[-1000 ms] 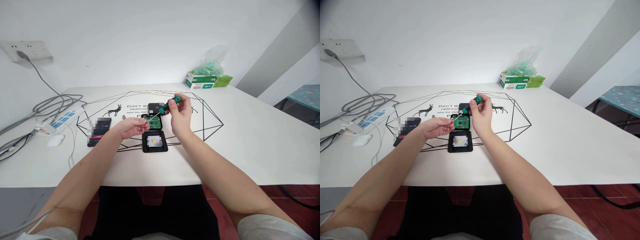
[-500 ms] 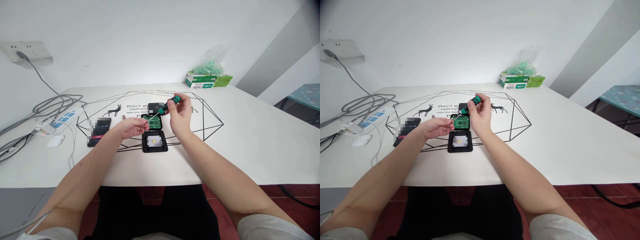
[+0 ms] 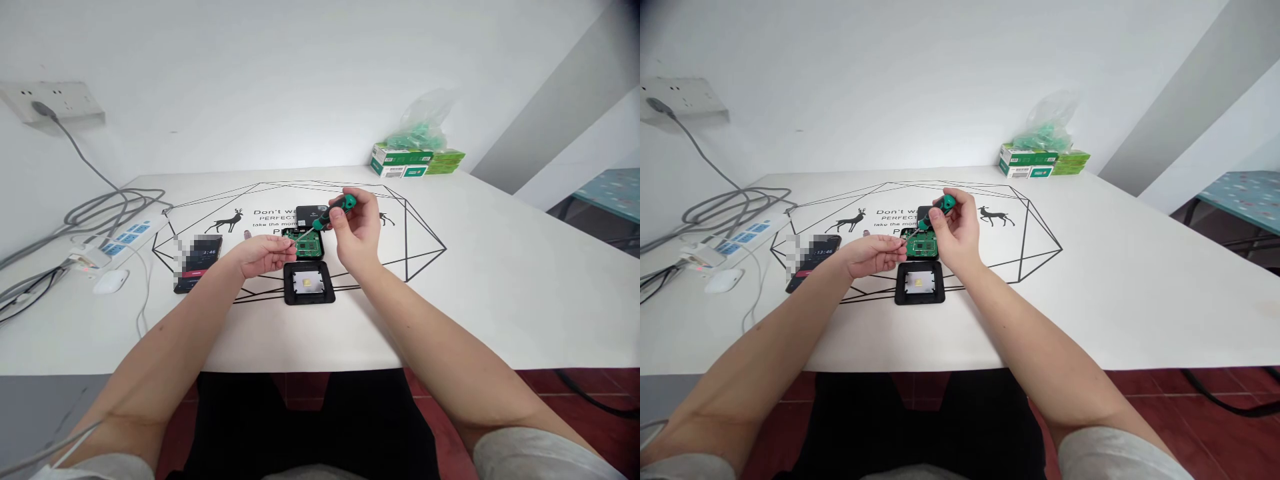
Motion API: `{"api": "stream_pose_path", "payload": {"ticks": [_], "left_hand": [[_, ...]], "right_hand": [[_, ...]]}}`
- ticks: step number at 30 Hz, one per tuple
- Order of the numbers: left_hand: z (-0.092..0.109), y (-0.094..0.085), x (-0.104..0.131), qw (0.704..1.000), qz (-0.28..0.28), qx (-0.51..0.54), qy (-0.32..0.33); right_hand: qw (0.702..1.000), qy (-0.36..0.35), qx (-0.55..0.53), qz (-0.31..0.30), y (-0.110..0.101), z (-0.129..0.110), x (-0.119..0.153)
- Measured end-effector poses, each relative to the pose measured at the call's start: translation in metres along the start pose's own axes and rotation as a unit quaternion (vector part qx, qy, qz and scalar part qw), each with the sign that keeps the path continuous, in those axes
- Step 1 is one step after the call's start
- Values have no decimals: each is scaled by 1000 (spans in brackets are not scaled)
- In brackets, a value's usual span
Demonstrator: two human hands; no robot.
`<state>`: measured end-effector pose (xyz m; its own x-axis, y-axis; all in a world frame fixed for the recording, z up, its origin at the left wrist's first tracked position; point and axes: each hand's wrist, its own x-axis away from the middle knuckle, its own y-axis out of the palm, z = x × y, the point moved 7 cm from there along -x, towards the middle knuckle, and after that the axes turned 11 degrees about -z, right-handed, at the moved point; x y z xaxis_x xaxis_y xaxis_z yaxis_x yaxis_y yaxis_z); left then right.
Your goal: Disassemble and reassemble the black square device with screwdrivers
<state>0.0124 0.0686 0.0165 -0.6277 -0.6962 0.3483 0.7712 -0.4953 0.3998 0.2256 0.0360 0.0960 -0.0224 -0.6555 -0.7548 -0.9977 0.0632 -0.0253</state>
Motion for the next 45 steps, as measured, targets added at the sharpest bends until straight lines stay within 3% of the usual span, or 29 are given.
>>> {"api": "stream_pose_path", "payload": {"ticks": [6, 14, 20, 27, 35, 38, 41, 43, 45], "left_hand": [[0, -3, -1, 1000, 13, 20, 12], [6, -9, -2, 994, 73, 55, 55], [9, -9, 3, 989, 124, 55, 64], [8, -13, 1, 989, 123, 30, 70], [12, -12, 0, 990, 118, 18, 70], [20, -19, 3, 981, 153, -57, 103], [36, -21, 12, 929, 205, -263, 164], [41, -13, 15, 880, 177, -402, 182], [37, -6, 15, 856, 115, -478, 159]], "right_hand": [[998, -40, -1, -48, 5, -12, 5], [1000, 3, 8, -7, 5, 1, 2], [999, 25, -5, -42, 9, 9, 0], [997, 33, -20, -74, 14, 13, -1], [998, 34, -41, -12, -3, 10, -6], [998, 45, -53, -9, -7, 9, -9], [995, 52, -70, -54, 1, 8, -8], [992, 48, -71, -96, 10, 5, -4], [989, 37, -64, -132, 19, 0, 1]]}}
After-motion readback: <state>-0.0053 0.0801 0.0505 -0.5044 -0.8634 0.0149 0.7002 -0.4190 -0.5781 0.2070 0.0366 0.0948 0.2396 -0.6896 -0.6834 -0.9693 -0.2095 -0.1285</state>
